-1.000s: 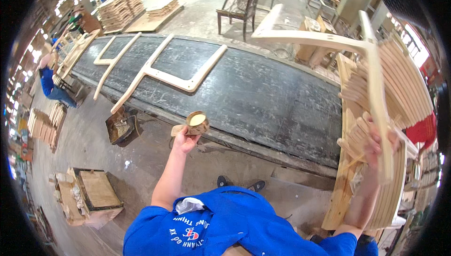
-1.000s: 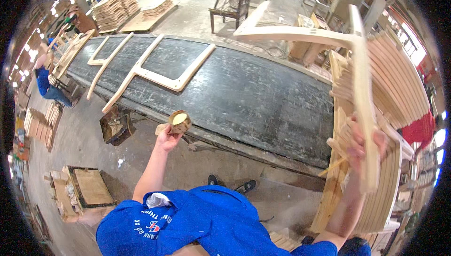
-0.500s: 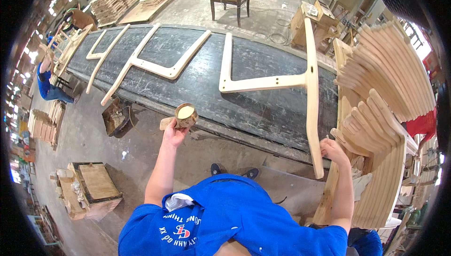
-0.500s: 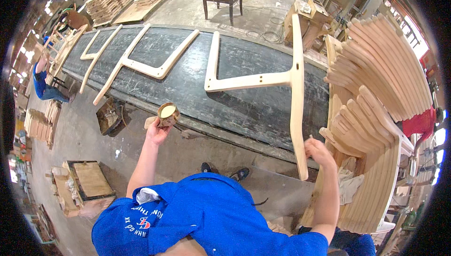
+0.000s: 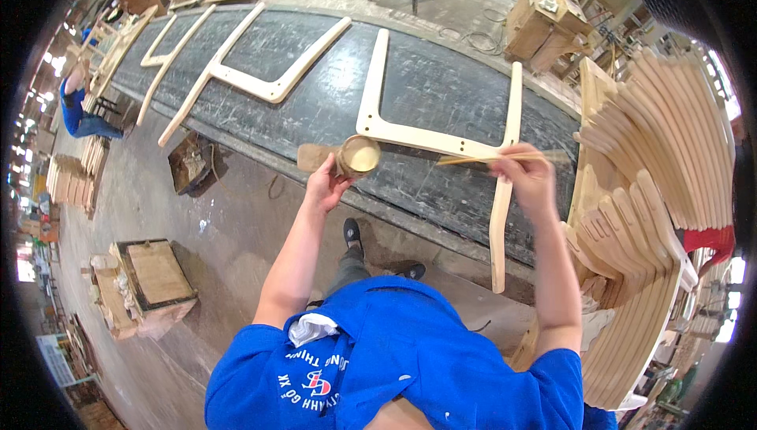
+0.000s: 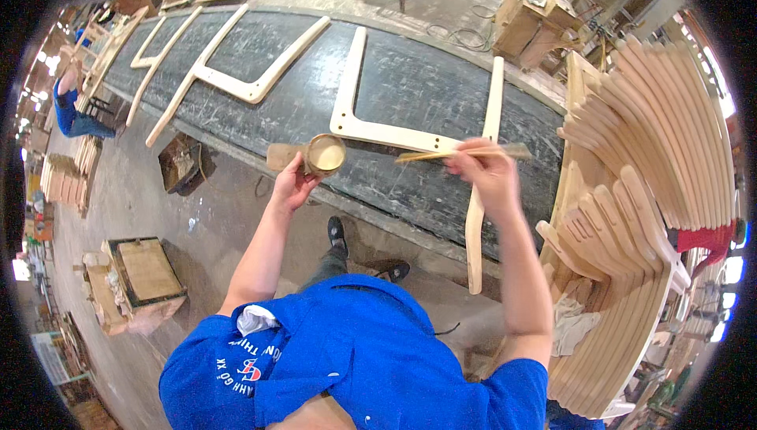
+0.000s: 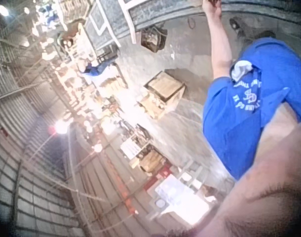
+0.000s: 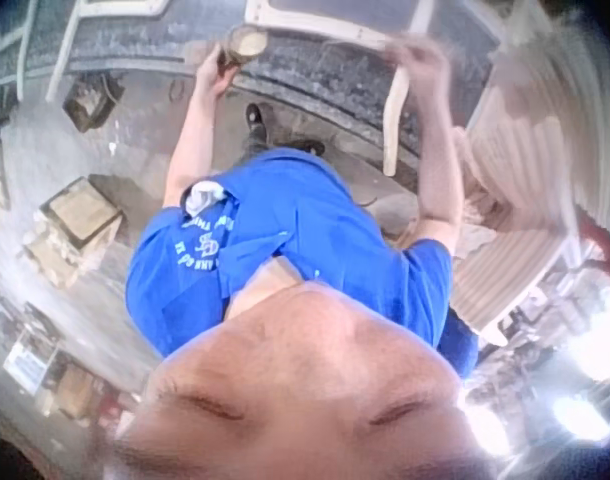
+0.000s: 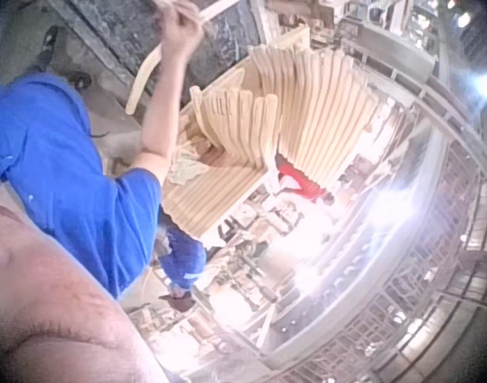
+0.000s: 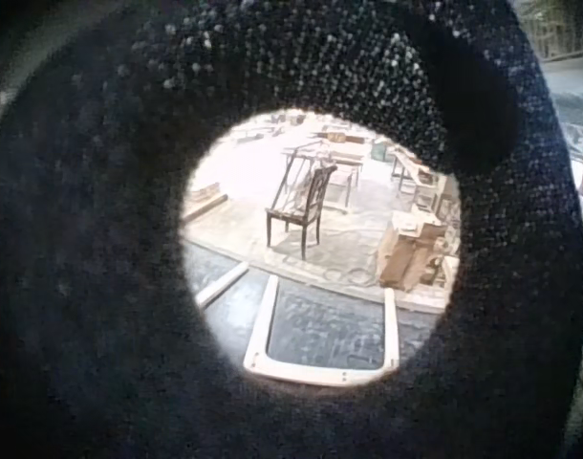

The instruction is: The person applies a light-colored liquid to small holes on wooden chair leg frames using a small brush and container. The person repeatedly picks up frames, applies the liquid, and stacks the treated frames on a nearby pile.

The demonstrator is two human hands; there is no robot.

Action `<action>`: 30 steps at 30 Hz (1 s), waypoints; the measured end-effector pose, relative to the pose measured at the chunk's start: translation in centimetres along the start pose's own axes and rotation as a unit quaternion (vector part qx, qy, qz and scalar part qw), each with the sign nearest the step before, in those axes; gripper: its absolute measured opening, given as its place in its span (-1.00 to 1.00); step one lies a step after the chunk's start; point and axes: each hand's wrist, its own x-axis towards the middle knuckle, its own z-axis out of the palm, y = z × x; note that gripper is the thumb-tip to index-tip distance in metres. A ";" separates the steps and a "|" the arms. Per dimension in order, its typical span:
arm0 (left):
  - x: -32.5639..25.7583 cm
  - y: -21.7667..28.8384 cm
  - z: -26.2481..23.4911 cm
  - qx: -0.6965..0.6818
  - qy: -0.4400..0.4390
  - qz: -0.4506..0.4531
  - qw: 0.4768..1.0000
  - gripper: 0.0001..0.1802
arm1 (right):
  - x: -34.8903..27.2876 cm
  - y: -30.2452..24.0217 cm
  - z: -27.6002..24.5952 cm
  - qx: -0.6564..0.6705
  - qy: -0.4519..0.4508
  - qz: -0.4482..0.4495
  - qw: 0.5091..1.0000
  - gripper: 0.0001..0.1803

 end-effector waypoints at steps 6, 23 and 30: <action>0.8 1.4 1.7 0.036 0.019 0.030 0.999 -0.64 | 7.3 3.3 13.3 -0.077 -0.070 -0.144 0.984 -0.84; 5.3 5.4 -0.9 -0.038 0.018 0.023 0.999 -0.62 | 14.3 13.2 18.2 0.371 -0.038 0.201 0.906 -0.93; 8.3 4.1 0.2 -0.065 -0.007 0.013 0.998 -0.61 | 15.3 15.5 18.7 0.366 0.073 0.279 0.885 -0.87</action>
